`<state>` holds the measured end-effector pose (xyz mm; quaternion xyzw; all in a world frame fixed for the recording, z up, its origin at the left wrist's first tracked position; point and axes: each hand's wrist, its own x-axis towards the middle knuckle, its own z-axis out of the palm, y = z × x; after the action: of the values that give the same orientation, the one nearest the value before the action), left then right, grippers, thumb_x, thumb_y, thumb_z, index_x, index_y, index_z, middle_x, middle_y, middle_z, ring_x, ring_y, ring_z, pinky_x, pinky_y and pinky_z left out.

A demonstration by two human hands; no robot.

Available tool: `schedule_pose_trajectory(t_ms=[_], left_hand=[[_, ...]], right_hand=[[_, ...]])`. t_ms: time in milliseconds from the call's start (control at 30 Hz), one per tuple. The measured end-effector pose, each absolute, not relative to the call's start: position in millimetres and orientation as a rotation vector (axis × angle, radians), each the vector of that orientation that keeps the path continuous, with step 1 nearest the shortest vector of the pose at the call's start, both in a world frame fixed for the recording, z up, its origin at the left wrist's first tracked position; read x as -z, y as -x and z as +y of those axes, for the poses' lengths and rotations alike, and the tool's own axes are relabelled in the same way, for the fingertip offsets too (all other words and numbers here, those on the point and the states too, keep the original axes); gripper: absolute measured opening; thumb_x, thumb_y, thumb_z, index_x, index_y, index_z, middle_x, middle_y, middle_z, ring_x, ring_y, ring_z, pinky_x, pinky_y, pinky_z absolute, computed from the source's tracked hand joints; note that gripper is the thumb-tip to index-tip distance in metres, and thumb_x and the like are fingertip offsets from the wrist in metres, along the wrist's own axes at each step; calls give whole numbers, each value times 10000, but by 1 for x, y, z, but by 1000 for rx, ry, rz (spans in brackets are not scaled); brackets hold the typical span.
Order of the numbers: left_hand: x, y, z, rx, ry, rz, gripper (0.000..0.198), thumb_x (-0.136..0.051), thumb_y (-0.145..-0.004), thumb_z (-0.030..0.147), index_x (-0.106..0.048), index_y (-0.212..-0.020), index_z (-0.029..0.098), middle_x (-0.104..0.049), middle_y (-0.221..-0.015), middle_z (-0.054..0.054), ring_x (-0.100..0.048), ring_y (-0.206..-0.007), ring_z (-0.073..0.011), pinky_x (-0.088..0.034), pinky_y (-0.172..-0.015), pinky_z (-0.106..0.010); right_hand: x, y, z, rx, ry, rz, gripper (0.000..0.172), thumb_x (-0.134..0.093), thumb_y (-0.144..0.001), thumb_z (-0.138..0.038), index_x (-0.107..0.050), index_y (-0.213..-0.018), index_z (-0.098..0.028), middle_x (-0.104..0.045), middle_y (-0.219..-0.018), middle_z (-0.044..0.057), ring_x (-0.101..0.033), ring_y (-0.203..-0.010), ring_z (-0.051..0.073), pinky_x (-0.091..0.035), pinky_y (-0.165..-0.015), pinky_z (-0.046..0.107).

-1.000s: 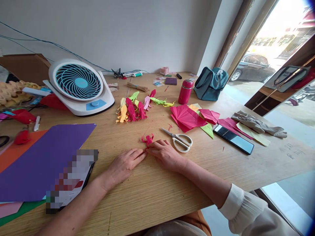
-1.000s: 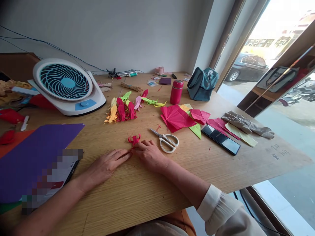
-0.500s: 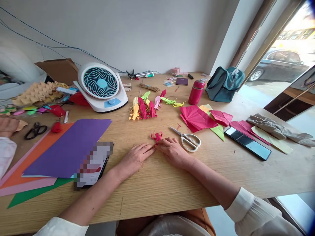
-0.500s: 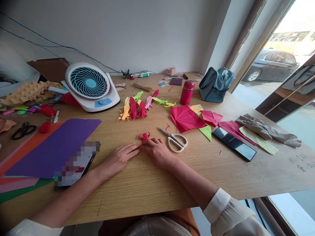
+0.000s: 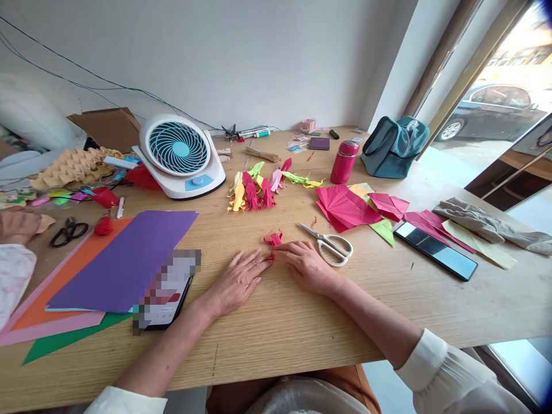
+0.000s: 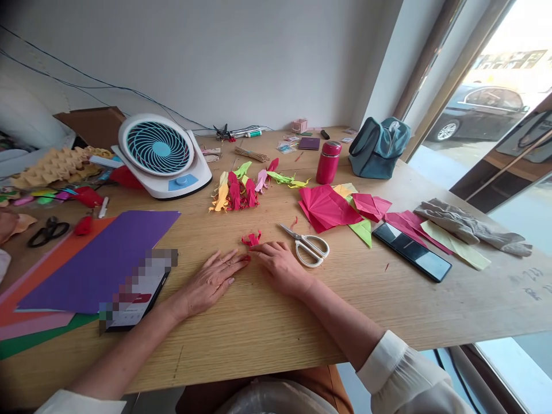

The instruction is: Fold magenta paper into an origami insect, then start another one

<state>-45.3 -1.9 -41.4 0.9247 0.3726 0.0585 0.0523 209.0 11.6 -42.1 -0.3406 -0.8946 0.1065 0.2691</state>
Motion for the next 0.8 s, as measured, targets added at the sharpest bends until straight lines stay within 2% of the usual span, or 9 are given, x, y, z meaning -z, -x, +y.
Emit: schedule_pose_trajectory(t_ms=[167,267,400,533,633,800], left_hand=[[40,45,-5,-302,-2758,1154,501,-349,-989,175,-369,-1484,248,-369,-1579,-51,-261,-1489,-228,-232,-1201,-543],[41,46,-6,-381,-2738,1190,467,-356,-988,169,-409,-1446,245,-415,-1554,-45,-269,-1485,-221,-247,-1200,-530],[42,48,-6,-539,-2720,1245,410,-400,-974,164,-474,-1372,235,-506,-1484,-51,-356,-1441,-225,-296,-1180,-514],[44,45,-5,-705,-2684,1311,346,-442,-946,133,-554,-1261,224,-603,-1354,-70,-500,-1310,-227,-388,-1113,-479],[42,38,-5,-748,-2632,1361,275,-477,-929,122,-598,-1156,221,-653,-1215,-72,-581,-1152,-226,-462,-997,-438],[38,21,0,-689,-2549,1479,103,-591,-899,173,-624,-989,211,-658,-991,-49,-595,-947,-220,-474,-841,-392]], right_hand=[[36,-226,14,-276,1003,-2055,354,-435,-948,-109,-583,-1251,-216,-644,-1197,108,-582,-1119,234,-459,-936,397],[36,-232,15,-273,1070,-1976,303,-432,-956,-133,-604,-1188,-226,-646,-1114,96,-612,-1016,221,-491,-857,364],[39,-232,15,-284,1121,-1975,249,-449,-954,-146,-626,-1108,-228,-657,-1018,82,-624,-934,215,-492,-807,345],[44,-228,15,-320,1135,-1993,202,-462,-954,-148,-641,-1024,-213,-657,-953,76,-623,-899,207,-485,-805,333],[47,-226,15,-351,1150,-2031,184,-484,-936,-136,-646,-983,-209,-654,-908,66,-619,-838,201,-480,-769,328],[51,-223,19,-379,1222,-2050,190,-519,-888,-105,-651,-970,-214,-650,-899,61,-614,-818,204,-479,-756,332]])
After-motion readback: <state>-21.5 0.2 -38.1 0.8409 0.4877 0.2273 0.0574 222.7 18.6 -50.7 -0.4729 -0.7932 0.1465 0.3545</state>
